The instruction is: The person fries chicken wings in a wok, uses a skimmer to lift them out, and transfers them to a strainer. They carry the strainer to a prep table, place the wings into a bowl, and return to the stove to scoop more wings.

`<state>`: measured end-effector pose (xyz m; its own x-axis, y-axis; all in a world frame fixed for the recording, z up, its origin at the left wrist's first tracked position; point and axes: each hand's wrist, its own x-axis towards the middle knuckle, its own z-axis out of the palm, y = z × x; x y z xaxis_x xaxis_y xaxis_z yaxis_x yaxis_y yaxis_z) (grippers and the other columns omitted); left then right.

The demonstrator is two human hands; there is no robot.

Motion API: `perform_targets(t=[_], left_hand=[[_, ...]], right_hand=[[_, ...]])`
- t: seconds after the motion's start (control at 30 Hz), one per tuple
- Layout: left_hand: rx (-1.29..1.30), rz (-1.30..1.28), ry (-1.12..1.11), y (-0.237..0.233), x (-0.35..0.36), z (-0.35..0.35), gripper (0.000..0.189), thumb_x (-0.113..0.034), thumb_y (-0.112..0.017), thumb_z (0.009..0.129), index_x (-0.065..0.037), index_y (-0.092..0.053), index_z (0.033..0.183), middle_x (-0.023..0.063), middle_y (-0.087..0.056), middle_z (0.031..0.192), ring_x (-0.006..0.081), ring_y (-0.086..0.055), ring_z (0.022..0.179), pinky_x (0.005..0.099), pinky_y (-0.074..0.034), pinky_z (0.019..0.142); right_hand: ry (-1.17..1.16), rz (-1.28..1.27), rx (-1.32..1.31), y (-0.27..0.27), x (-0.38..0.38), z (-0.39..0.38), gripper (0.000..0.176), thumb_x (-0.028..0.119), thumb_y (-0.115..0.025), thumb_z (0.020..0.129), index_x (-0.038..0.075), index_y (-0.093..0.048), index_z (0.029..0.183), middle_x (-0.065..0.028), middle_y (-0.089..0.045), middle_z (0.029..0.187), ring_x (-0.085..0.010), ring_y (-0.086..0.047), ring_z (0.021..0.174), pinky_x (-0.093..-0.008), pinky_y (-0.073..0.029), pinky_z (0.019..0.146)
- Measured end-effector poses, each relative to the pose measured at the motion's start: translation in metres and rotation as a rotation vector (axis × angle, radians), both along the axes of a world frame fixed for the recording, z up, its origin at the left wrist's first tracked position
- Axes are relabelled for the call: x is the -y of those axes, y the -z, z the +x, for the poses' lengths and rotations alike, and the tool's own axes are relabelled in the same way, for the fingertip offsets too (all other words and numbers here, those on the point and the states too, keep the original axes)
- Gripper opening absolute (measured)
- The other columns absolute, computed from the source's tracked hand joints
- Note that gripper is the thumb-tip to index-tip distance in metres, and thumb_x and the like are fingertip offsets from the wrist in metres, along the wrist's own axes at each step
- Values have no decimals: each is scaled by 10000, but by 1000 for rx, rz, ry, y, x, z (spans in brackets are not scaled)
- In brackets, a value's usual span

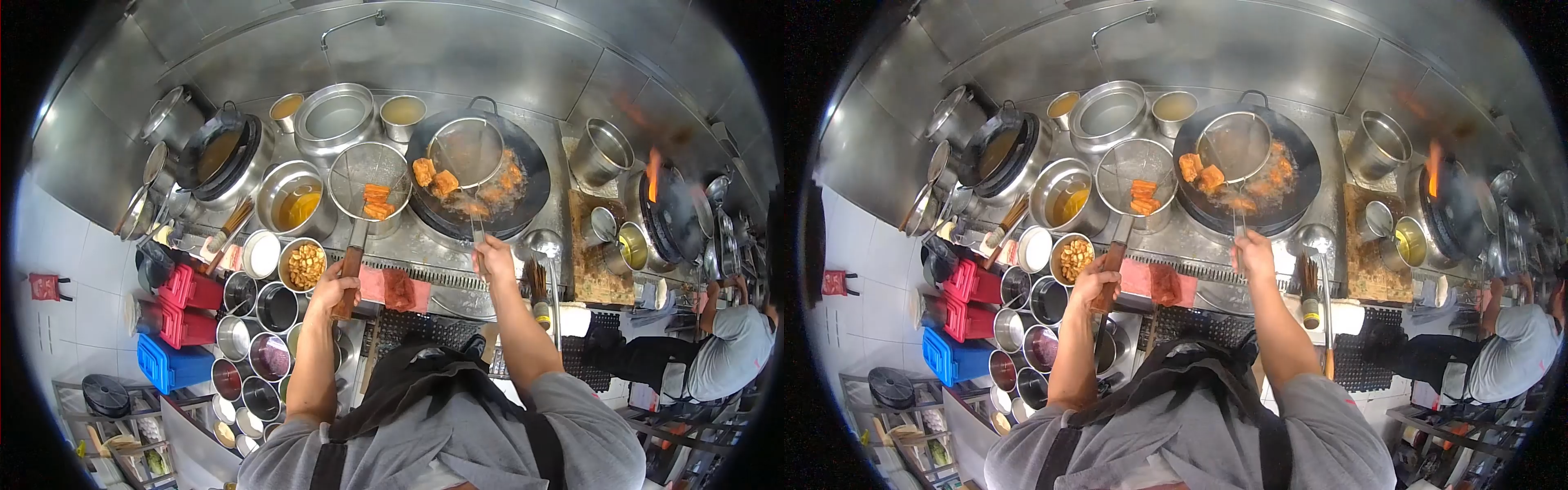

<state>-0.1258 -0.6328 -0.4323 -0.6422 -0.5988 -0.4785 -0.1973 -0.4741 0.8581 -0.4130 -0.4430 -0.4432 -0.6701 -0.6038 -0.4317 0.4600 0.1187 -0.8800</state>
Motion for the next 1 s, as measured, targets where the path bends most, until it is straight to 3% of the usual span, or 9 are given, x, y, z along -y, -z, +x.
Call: perform_targets(t=[0.07, 0.17, 0.27, 0.33, 0.5, 0.6, 0.67, 0.87, 1.0], left_hand=[[0, 9, 8, 0, 4, -2, 643, 36, -597, 714, 53, -346, 1306, 102, -567, 672, 199, -574, 491, 303, -468, 427], [-2, 16, 24, 3, 10, 2, 629, 39, -591, 718, 51, -352, 1301, 98, -561, 666, 195, -569, 484, 303, -472, 427], [-8, 9, 26, -4, 3, 10, 624, 32, -595, 723, 46, -356, 1299, 96, -562, 665, 191, -569, 487, 299, -475, 429], [1, -10, 39, -8, 0, 16, 476, 27, -582, 731, 31, -449, 1188, 77, -554, 654, 177, -551, 487, 281, -452, 442], [-16, 53, 40, -17, -17, 29, 528, 29, -584, 727, 46, -416, 1227, 90, -547, 659, 186, -549, 488, 288, -445, 435], [-12, 65, 17, -23, -28, 31, 534, 33, -581, 729, 53, -404, 1232, 95, -551, 674, 187, -551, 491, 291, -450, 436], [-19, 83, -1, -22, -28, 29, 570, 37, -588, 727, 58, -379, 1257, 92, -553, 682, 189, -553, 493, 295, -455, 438], [28, 51, -11, -21, -27, 21, 627, 39, -587, 716, 59, -355, 1298, 104, -565, 677, 197, -566, 480, 302, -453, 421], [69, 20, -18, -29, -21, 17, 620, 30, -596, 717, 62, -361, 1289, 105, -566, 666, 200, -558, 459, 298, -447, 419]], right_hand=[[46, -21, 53, -1, 7, 4, 46, 75, -533, 834, 43, -523, 802, -44, -530, 561, -133, -453, 356, -262, -315, 302], [5, -26, 57, 3, -15, 11, 79, 51, -507, 825, 15, -569, 858, -50, -522, 541, -137, -443, 344, -265, -318, 301], [-166, 117, -233, -1, -55, 10, 194, 50, -511, 822, -22, -618, 966, -61, -522, 537, -150, -449, 350, -273, -349, 324], [-193, 114, -333, -12, -69, 6, 205, 52, -515, 822, -25, -627, 975, -65, -529, 553, -142, -461, 374, -269, -361, 338], [-214, 116, -208, -28, -112, -7, 154, 58, -528, 824, -39, -606, 915, -61, -523, 573, -134, -457, 395, -265, -354, 341], [-130, 132, -141, -11, -85, -6, 126, 67, -528, 831, -36, -587, 874, -61, -517, 572, -132, -455, 396, -269, -357, 346], [-169, 126, -238, -12, -57, 2, 122, 82, -528, 825, -14, -580, 880, -53, -531, 566, -136, -475, 397, -265, -335, 349], [-81, 81, -27, -14, -42, 23, 129, 86, -516, 835, 5, -587, 907, -43, -542, 574, -130, -460, 354, -249, -272, 305], [-40, 112, -101, -12, -15, 24, 221, 81, -504, 832, -7, -600, 1010, -37, -541, 572, -138, -475, 371, -250, -299, 317]])
